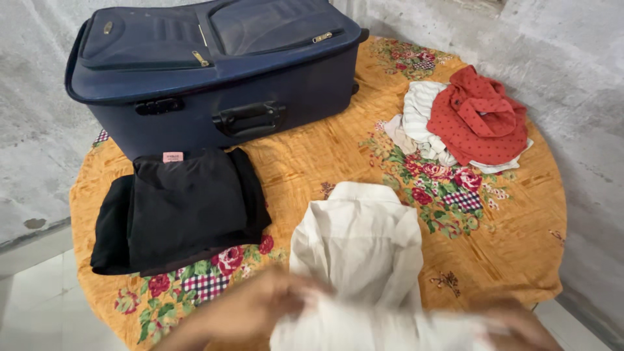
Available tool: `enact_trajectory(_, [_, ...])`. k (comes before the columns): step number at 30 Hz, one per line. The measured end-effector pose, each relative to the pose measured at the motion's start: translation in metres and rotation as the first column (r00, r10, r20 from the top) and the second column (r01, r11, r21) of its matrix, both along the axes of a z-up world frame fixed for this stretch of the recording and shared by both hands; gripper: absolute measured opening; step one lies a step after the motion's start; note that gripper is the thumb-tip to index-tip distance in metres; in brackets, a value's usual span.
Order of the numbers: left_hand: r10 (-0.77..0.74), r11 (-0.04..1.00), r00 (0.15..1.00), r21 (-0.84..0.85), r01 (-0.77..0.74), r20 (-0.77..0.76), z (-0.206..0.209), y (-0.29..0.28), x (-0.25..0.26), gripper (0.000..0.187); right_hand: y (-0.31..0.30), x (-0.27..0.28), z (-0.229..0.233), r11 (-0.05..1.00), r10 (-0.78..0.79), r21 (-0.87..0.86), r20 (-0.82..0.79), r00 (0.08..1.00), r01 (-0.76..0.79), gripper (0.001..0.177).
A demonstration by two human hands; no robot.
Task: The person folds several shirts on a bed next to a blue suitcase. They fold a white shirt, a pastel tie-dye shirt, and a striped shirt, stacking them neatly. The person also buttons the striped shirt before folding it.
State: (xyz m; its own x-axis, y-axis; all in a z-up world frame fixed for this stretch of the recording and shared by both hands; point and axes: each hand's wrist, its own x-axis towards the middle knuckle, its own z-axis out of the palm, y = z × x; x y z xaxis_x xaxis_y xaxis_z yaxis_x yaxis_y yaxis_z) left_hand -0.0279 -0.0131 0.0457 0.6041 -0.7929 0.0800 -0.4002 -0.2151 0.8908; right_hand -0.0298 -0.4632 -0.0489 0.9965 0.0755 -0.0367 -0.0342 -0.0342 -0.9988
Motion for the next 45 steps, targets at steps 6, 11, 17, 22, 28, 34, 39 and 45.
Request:
enact_trajectory(6, [0.316,0.740,0.452,-0.081,-0.668,-0.834,-0.068,-0.044,0.134,0.045,0.036,0.077,0.003,0.955,-0.189,0.184,-0.229,0.955,0.233,0.060])
enact_trajectory(11, [0.507,0.638,0.382,0.038,-0.769,-0.772,-0.106,-0.050,0.145,0.075,0.064,0.085,-0.012,0.988,-0.126,-0.085,0.002,0.992,0.126,0.069])
enact_trajectory(17, [0.350,0.631,0.659,-0.353,-0.691,-0.666,-0.118,-0.057,0.156,0.077,0.072,0.086,-0.013,0.962,-0.213,-0.091,0.337,0.917,0.257,0.054])
enact_trajectory(22, [0.819,0.557,0.537,-0.058,-0.828,0.202,-0.117,-0.057,0.143,0.061,0.070,0.089,-0.030,0.824,-0.291,-0.395,0.321,0.901,0.407,0.050])
enact_trajectory(28, [0.775,0.500,0.544,0.212,-0.839,0.322,-0.107,-0.046,0.123,0.064,0.054,0.073,-0.039,0.919,-0.315,-0.255,-0.025,0.949,0.299,0.076])
enact_trajectory(34, [0.775,0.593,0.584,0.039,-0.804,0.243,-0.109,-0.052,0.132,0.051,0.067,0.074,-0.043,0.974,-0.220,0.017,-0.143,0.965,0.224,0.080])
enact_trajectory(39, [0.796,0.604,0.600,0.030,-0.797,-0.083,-0.125,-0.045,0.149,0.038,0.059,0.089,-0.069,0.928,-0.274,0.143,-0.369,0.888,0.345,0.068])
enact_trajectory(45, [0.665,0.630,0.685,-0.269,-0.728,-0.297,-0.157,-0.039,0.176,0.022,-0.026,0.109,-0.024,0.955,-0.201,0.189,-0.164,0.966,0.231,0.041])
